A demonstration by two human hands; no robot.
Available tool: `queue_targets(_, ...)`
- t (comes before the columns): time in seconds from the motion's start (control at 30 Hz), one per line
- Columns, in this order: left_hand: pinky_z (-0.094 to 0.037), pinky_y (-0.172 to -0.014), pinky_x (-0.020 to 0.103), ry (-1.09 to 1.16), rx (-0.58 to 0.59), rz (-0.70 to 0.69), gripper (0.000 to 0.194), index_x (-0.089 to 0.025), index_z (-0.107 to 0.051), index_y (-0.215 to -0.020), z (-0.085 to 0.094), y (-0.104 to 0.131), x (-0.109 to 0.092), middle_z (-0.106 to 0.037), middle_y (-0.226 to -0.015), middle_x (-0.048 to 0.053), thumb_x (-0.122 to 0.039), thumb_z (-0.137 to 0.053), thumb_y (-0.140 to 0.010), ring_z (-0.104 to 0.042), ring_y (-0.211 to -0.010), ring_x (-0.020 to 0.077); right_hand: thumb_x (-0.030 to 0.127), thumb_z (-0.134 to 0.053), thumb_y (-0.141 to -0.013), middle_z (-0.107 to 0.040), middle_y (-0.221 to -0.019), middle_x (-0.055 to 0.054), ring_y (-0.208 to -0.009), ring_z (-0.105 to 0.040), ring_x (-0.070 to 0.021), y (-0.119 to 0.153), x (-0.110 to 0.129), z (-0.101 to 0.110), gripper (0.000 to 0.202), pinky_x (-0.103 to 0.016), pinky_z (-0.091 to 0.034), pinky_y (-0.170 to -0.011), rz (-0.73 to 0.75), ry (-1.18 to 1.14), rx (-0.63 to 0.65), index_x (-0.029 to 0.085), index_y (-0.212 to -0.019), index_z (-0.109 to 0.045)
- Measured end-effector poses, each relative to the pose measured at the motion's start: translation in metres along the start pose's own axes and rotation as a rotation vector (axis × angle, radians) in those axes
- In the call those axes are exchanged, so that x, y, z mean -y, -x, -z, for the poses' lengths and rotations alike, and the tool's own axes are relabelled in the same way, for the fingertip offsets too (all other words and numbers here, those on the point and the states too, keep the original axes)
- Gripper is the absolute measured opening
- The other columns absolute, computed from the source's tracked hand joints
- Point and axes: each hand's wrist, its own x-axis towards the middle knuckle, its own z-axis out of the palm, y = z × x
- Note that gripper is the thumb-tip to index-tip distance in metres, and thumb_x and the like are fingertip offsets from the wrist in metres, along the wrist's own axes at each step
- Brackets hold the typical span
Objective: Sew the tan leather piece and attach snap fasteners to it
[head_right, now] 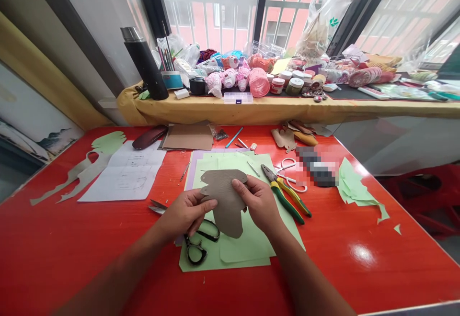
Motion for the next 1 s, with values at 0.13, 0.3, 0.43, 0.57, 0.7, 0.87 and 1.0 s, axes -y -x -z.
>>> queue_targets(0.13,-0.054,-0.051,0.026,0.089,-0.101,-0.105,0.040,-0.016,-0.069,-0.094,-0.002,-0.001,-0.004,-0.072,-0.064,0.003,-0.055,-0.076,-0.086,-0.069,-0.055,0.0183,0.060,-0.071,-0.091,-0.050,-0.060,0.002,-0.053,-0.047,-0.0130,0.001,-0.001,0.001,0.048,-0.026,-0.039,-0.049,0.074,0.012,0.006,0.019,-0.068,-0.061)
queue_targets(0.3,-0.059,-0.093,0.036,0.107,-0.228,-0.301,0.032,-0.017,-0.076,-0.105,-0.004,-0.001,-0.005,-0.080,-0.100,0.008,-0.044,-0.080,-0.088,-0.075,-0.101,0.0256,0.052,-0.068,-0.095,-0.052,-0.062,0.001,-0.060,-0.048,-0.0148,0.003,0.002,0.003,0.044,-0.028,-0.040,-0.056,0.178,0.112,0.020,0.020,-0.066,-0.062)
queue_targets(0.43,-0.056,-0.095,0.035,0.050,-0.238,-0.354,0.029,-0.019,-0.075,-0.104,-0.004,0.000,-0.002,-0.076,-0.119,0.010,-0.040,-0.083,-0.085,-0.071,-0.112,0.0274,0.045,-0.068,-0.097,-0.064,-0.080,-0.003,-0.076,-0.058,-0.0186,0.003,0.006,0.002,0.036,-0.030,-0.047,-0.069,0.269,0.126,0.035,0.021,-0.071,-0.068)
queue_targets(0.57,-0.058,-0.091,0.035,-0.010,-0.301,-0.353,0.031,-0.019,-0.074,-0.109,-0.003,0.000,-0.001,-0.073,-0.129,0.011,-0.041,-0.080,-0.087,-0.071,-0.111,0.0280,0.043,-0.068,-0.098,-0.071,-0.112,-0.008,-0.102,-0.065,-0.0244,0.000,0.004,0.001,0.024,-0.035,-0.051,-0.088,0.242,0.134,0.089,0.022,-0.090,-0.078)
queue_targets(0.7,-0.057,-0.098,0.039,-0.062,-0.308,-0.395,0.024,-0.020,-0.069,-0.106,-0.003,0.001,0.000,-0.069,-0.136,0.012,-0.037,-0.076,-0.090,-0.070,-0.116,0.0282,0.047,-0.069,-0.097,-0.070,-0.119,-0.008,-0.092,-0.065,-0.0215,-0.001,-0.002,-0.001,0.027,-0.033,-0.053,-0.077,0.151,0.087,0.139,0.022,-0.096,-0.079)
queue_targets(0.87,-0.053,-0.108,0.042,-0.131,-0.270,-0.490,0.015,-0.021,-0.061,-0.093,-0.007,0.001,0.005,-0.058,-0.152,0.014,-0.028,-0.074,-0.092,-0.054,-0.143,0.0320,0.050,-0.073,-0.093,-0.071,-0.088,-0.005,-0.074,-0.067,-0.0189,-0.001,-0.005,-0.005,0.032,-0.033,-0.056,-0.072,0.073,-0.041,0.180,0.019,-0.090,-0.074)
queue_targets(1.0,-0.056,-0.104,0.041,0.092,-0.278,-0.500,0.068,-0.031,-0.045,-0.146,-0.012,-0.002,0.004,-0.048,-0.161,0.016,-0.027,-0.080,-0.087,-0.054,-0.144,0.0326,0.053,-0.075,-0.091,-0.071,-0.074,-0.004,-0.069,-0.066,-0.0184,-0.002,-0.004,-0.006,0.037,-0.031,-0.056,-0.068,0.064,-0.009,0.132,0.018,-0.080,-0.073)
